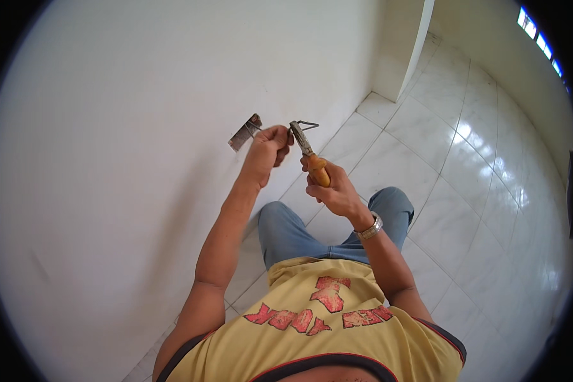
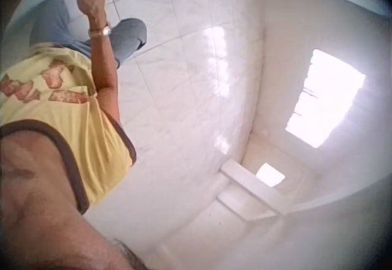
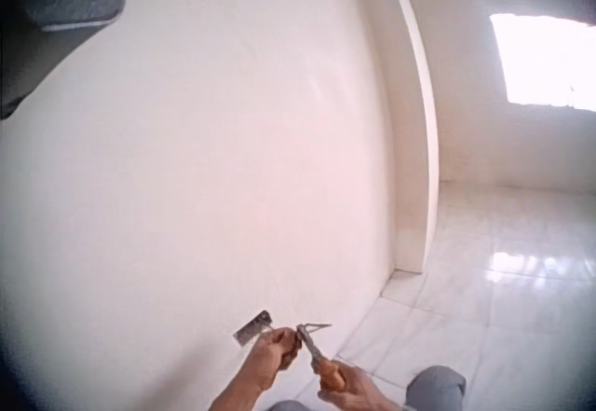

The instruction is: The person strips the ends of wires extending from an electrical box in a wall using pliers.

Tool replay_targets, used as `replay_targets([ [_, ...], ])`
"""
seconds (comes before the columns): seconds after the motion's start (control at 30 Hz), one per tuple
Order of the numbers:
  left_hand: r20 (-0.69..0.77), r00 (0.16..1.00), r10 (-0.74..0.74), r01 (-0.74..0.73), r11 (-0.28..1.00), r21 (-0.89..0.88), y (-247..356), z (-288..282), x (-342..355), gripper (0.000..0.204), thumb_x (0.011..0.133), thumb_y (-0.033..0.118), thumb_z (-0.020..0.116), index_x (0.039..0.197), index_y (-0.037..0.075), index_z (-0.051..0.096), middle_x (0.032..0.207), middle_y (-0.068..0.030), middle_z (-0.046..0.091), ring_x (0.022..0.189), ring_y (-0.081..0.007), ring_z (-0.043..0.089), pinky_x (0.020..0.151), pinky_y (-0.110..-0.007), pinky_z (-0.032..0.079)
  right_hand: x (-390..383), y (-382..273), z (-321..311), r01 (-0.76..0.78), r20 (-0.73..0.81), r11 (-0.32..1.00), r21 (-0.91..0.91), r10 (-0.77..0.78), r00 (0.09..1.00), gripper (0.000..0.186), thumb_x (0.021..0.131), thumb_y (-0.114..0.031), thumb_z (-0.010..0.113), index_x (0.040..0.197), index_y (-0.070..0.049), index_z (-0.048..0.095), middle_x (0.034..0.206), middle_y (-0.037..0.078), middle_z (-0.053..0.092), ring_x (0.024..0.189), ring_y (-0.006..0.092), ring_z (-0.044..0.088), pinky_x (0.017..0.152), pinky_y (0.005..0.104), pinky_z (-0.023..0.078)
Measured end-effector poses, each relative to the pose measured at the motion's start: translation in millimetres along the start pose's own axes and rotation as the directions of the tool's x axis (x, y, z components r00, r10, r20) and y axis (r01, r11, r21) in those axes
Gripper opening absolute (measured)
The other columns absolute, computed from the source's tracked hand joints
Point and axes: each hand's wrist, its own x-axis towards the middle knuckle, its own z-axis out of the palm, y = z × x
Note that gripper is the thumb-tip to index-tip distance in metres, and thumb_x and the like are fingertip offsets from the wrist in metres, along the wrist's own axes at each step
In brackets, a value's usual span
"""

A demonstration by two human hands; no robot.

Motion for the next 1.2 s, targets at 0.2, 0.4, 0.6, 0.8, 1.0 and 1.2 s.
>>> replay_targets([
  [0.2, -0.148, 0.853, 0.501, -0.314, 0.718, 0.621, -31.3, 8.4, -5.5, 0.021, 0.101, 0.023, 0.062, 0.093, 0.005, 0.066, 0.063, 0.0, 0.048, 0.053, -0.0121, 0.046, 0.051, -0.029, 0.039, 6.0, 19.9, 2.8, -0.047, -0.102, 0.992, -0.113, 0.035, 0.994, 0.038, 0.076, -0.012, 0.067, 0.111, 0.0, 0.061, 0.079, 0.003, 0.057, 0.071, 0.016, 0.054, 0.069, 0.0319, 0.047],
  [0.4, -0.076, 0.503, 0.861, -0.486, 0.354, 0.799, -13.8, 3.8, -6.2, 0.01, 0.089, 0.005, 0.075, 0.099, 0.005, 0.074, 0.078, -0.0039, 0.058, 0.065, -0.0159, 0.058, 0.057, -0.031, 0.047, -7.7, 11.9, -6.5, -0.138, -0.074, 0.99, -0.027, 0.135, 0.988, 0.04, 0.076, -0.013, 0.068, 0.113, 0.0, 0.061, 0.08, 0.003, 0.057, 0.071, 0.0155, 0.054, 0.07, 0.0322, 0.046],
  [0.6, 0.047, 0.619, 0.784, -0.493, 0.341, 0.801, -13.7, 14.1, 7.3, 0.009, 0.087, 0.001, 0.073, 0.096, 0.004, 0.073, 0.079, -0.0092, 0.064, 0.069, -0.0237, 0.065, 0.061, -0.034, 0.052, -18.3, -12.8, -11.2, -0.035, -0.143, 0.965, -0.259, -0.003, 0.99, 0.035, 0.078, -0.01, 0.064, 0.11, 0.0, 0.059, 0.078, 0.012, 0.06, 0.069, 0.0258, 0.056, 0.069, 0.0377, 0.048],
  [0.8, 0.196, 0.753, 0.628, -0.456, 0.283, 0.844, -9.1, 32.6, -7.3, 0.007, 0.091, 0.01, 0.069, 0.093, 0.003, 0.068, 0.084, -0.0096, 0.068, 0.069, -0.0275, 0.066, 0.06, -0.037, 0.052, 1.2, -1.0, -23.5, -0.048, -0.232, 0.918, -0.393, -0.049, 0.971, 0.033, 0.08, -0.007, 0.062, 0.112, 0.0, 0.06, 0.075, 0.01, 0.06, 0.066, 0.0235, 0.056, 0.065, 0.037, 0.046],
  [1.0, 0.205, 0.682, 0.702, -0.5, 0.243, 0.831, 8.0, 8.2, -1.5, 0.012, 0.091, 0.013, 0.071, 0.088, 0.002, 0.067, 0.078, -0.0101, 0.068, 0.064, -0.0282, 0.065, 0.056, -0.038, 0.05, 7.2, -8.9, -15.8, -0.154, -0.257, 0.873, -0.462, 0.034, 0.966, 0.03, 0.079, -0.004, 0.056, 0.109, 0.001, 0.058, 0.085, 0.025, 0.067, 0.078, 0.0452, 0.063, 0.072, 0.0486, 0.049],
  [1.2, -0.147, 0.839, 0.524, -0.279, 0.646, 0.71, 8.1, 0.5, 21.0, 0.033, 0.1, 0.024, 0.058, 0.079, 0.001, 0.067, 0.063, -0.0099, 0.059, 0.058, -0.0178, 0.052, 0.058, -0.034, 0.042, -2.8, -15.0, -28.5, -0.106, -0.075, 0.862, -0.496, 0.079, 0.994, 0.033, 0.079, -0.006, 0.058, 0.111, 0.003, 0.057, 0.079, 0.018, 0.063, 0.066, 0.0323, 0.059, 0.067, 0.0423, 0.049],
])
